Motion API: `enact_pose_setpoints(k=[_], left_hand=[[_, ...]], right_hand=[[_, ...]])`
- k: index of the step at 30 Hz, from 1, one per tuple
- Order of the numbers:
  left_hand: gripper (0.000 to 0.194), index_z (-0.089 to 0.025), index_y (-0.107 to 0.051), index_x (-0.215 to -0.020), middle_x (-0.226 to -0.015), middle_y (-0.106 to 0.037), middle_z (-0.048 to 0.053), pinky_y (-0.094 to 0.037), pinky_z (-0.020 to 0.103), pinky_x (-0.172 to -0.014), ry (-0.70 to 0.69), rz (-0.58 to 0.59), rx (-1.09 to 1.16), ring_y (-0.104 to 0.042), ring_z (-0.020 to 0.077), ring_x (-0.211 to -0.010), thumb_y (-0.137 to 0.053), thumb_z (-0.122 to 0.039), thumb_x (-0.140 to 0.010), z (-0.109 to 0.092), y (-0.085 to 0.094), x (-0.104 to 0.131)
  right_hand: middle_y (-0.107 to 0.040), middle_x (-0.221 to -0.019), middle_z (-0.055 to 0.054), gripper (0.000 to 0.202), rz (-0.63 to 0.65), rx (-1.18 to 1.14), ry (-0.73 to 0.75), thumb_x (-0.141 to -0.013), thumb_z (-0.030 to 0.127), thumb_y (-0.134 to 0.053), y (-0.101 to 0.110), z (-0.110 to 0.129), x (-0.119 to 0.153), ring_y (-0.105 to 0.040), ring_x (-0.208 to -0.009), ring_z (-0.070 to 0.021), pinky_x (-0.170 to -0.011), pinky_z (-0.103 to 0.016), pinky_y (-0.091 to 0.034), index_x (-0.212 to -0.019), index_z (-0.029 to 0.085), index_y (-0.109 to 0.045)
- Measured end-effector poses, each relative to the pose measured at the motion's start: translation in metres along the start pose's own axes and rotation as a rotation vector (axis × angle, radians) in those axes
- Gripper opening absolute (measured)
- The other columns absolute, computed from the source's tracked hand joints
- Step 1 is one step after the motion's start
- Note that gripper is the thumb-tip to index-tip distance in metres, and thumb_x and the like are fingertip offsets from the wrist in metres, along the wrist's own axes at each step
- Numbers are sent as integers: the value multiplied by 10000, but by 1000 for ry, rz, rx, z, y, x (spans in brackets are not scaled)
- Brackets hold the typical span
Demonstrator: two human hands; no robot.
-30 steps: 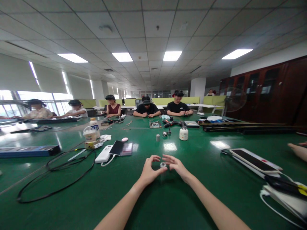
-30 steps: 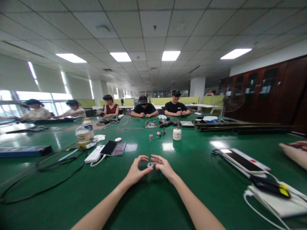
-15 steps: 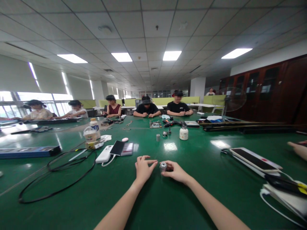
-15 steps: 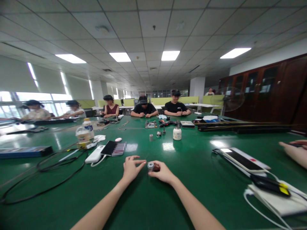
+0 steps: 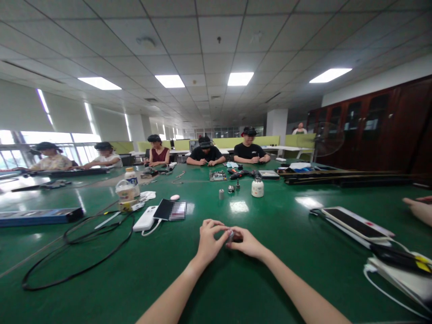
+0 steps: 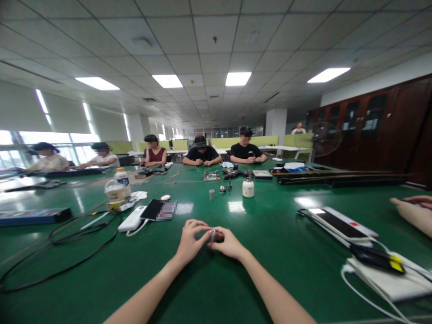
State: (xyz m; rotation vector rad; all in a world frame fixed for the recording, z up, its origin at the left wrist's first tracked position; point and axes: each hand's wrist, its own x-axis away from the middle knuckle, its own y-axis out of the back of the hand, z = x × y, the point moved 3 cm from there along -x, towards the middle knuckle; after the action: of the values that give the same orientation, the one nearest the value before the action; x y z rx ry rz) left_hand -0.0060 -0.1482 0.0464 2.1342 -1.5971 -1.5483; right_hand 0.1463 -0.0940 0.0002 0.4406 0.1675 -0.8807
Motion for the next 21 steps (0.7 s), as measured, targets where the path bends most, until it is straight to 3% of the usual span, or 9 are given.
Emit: enact_pose_setpoints(k=[21], left_hand=[[154, -288, -794, -918, -966, -743, 44, -421, 424, -904, 6, 43, 19, -557, 276, -1024, -660, -350, -873, 1, -5, 0]], right_hand=[[-688, -1068, -54, 216, -24, 26, 11, -933, 252, -645, -2, 14, 3, -681, -949, -213, -862, -435, -555, -1118, 141, -630]])
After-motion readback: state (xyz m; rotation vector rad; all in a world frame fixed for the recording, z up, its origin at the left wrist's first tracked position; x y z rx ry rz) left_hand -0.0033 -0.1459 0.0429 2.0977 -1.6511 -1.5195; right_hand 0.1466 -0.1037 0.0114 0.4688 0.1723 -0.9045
